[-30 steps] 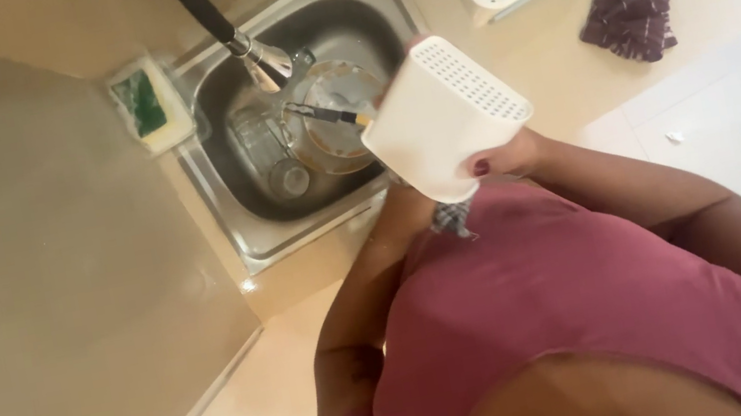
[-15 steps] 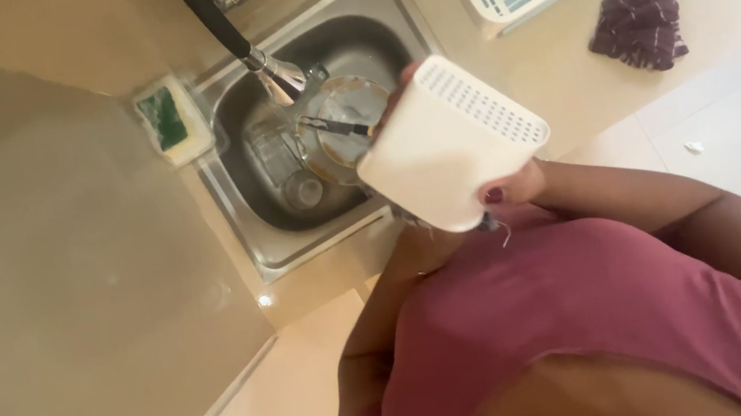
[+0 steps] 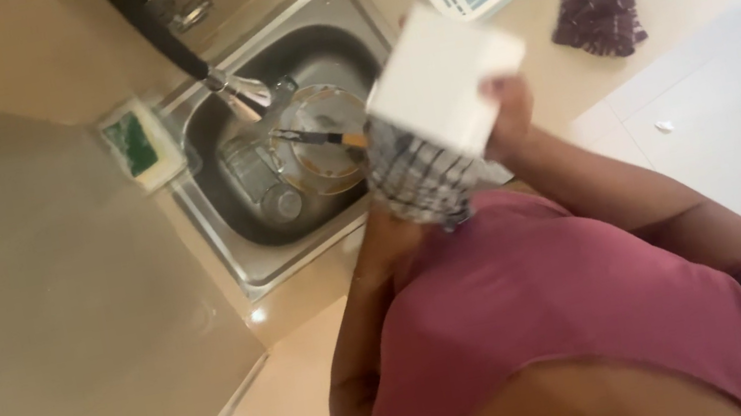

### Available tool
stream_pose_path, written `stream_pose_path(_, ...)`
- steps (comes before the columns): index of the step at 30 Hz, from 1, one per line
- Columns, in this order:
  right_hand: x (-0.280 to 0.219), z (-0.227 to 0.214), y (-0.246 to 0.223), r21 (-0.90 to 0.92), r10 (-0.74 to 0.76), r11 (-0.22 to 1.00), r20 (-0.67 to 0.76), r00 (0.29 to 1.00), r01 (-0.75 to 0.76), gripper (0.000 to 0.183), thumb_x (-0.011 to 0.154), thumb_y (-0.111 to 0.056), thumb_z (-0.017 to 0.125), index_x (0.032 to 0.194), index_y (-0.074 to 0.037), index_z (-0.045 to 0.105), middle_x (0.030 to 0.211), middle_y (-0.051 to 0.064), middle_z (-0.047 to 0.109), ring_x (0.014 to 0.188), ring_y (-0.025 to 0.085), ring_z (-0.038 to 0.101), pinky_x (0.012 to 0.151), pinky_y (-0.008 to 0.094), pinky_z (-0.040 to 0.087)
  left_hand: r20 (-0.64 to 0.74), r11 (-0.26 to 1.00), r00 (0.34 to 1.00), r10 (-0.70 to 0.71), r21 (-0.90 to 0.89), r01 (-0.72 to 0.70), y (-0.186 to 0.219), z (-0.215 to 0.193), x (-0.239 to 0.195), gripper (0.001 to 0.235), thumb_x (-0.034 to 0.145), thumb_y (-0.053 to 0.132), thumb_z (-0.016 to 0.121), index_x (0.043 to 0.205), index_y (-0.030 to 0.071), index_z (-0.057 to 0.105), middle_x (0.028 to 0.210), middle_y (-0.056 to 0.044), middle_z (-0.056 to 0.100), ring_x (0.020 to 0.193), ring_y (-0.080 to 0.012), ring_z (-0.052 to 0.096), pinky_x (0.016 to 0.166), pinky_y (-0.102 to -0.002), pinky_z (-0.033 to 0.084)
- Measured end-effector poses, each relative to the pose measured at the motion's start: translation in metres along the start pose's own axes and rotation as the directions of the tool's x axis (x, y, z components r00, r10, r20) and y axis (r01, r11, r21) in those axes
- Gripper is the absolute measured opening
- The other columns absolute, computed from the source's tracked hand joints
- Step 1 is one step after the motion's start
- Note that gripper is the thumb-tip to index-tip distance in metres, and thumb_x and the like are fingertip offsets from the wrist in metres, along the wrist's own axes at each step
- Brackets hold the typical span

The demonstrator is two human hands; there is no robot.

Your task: The recorder is washing dishes with a sponge and detergent, rinsing them, and then drying them with a towel before placing them in a rack.

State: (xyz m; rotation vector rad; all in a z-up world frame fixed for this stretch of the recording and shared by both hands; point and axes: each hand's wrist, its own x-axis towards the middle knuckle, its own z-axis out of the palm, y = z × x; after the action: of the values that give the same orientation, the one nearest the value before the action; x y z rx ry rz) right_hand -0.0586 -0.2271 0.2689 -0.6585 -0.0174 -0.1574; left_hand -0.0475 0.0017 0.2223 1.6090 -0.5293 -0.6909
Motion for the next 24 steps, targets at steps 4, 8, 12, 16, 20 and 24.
stream_pose_path(4, 0.011, 0.007, -0.042, -0.09, 0.05, 0.995, -0.002, 0.999, -0.05, 0.099, 0.084, -0.041, 0.067, 0.163, 0.002, 0.024, 0.153, 0.023, 0.048, 0.147, 0.04, 0.048, 0.122, 0.054, 0.045, -0.138, 1.0, 0.99, 0.028, 0.013, -0.027, -0.034, -0.007, -0.013, 0.037, 0.104, 0.021, 0.057, 0.133, 0.0, 0.062, 0.133, -0.018, 0.067, 0.122, -0.0287, 0.065, 0.103, -0.041, 0.053)
stream_pose_path(8, -0.004, 0.005, -0.044, -0.099, -0.034, 0.994, 0.139, 0.99, 0.048, 0.111, 0.084, -0.042, 0.08, 0.169, -0.011, 0.016, 0.157, 0.016, 0.043, 0.153, 0.029, 0.039, 0.127, 0.049, 0.041, -0.059, 0.982, 0.98, -0.188, -0.018, 0.187, -0.037, 0.018, -0.014, 0.043, 0.102, 0.027, 0.055, 0.13, -0.004, 0.063, 0.13, -0.02, 0.069, 0.121, -0.0285, 0.065, 0.101, -0.039, 0.051)
stream_pose_path(12, -0.024, -0.028, -0.033, -0.363, -0.076, 0.92, 0.202, 0.976, 0.147, 0.118, 0.079, -0.038, 0.087, 0.171, -0.011, 0.018, 0.163, 0.016, 0.041, 0.158, 0.029, 0.035, 0.132, 0.046, 0.033, 0.007, 0.945, 0.946, -0.325, -0.025, 0.325, -0.034, 0.047, 0.012, 0.047, 0.099, 0.031, 0.055, 0.127, -0.007, 0.063, 0.125, -0.021, 0.07, 0.117, -0.0285, 0.066, 0.098, -0.039, 0.05)
stream_pose_path(16, -0.032, -0.047, -0.056, -0.617, 0.0, 0.772, 0.244, 0.97, 0.155, 0.122, 0.075, -0.032, 0.086, 0.171, -0.014, 0.012, 0.169, 0.014, 0.035, 0.16, 0.029, 0.03, 0.131, 0.048, 0.033, -0.019, 0.858, 0.955, -0.297, -0.443, 0.259, -0.013, 0.068, 0.046, 0.037, 0.106, 0.024, 0.056, 0.127, -0.005, 0.064, 0.119, -0.014, 0.067, 0.109, -0.0218, 0.062, 0.091, -0.034, 0.051)
stream_pose_path(20, -0.044, -0.079, -0.093, -0.652, 0.123, 0.757, 0.102, 0.987, -0.027, 0.126, 0.075, -0.024, 0.087, 0.171, -0.014, 0.006, 0.175, 0.016, 0.028, 0.166, 0.032, 0.025, 0.135, 0.05, 0.023, -0.058, 0.676, 0.881, -0.469, -0.665, 0.316, -0.012, 0.106, 0.083, 0.028, 0.094, 0.009, 0.059, 0.122, 0.009, 0.058, 0.115, -0.003, 0.069, 0.104, -0.0155, 0.064, 0.084, -0.028, 0.056)
stream_pose_path(24, -0.046, -0.135, -0.151, -0.553, -0.032, 0.83, 0.074, 0.997, 0.068, 0.129, 0.077, -0.027, 0.096, 0.168, -0.02, 0.005, 0.176, 0.007, 0.018, 0.166, 0.024, 0.019, 0.139, 0.044, 0.021, -0.138, 0.891, 0.959, -0.246, -0.422, 0.168, -0.014, 0.132, 0.125, 0.023, 0.098, 0.01, 0.064, 0.117, -0.002, 0.066, 0.109, -0.01, 0.071, 0.097, -0.0182, 0.066, 0.083, -0.031, 0.055)
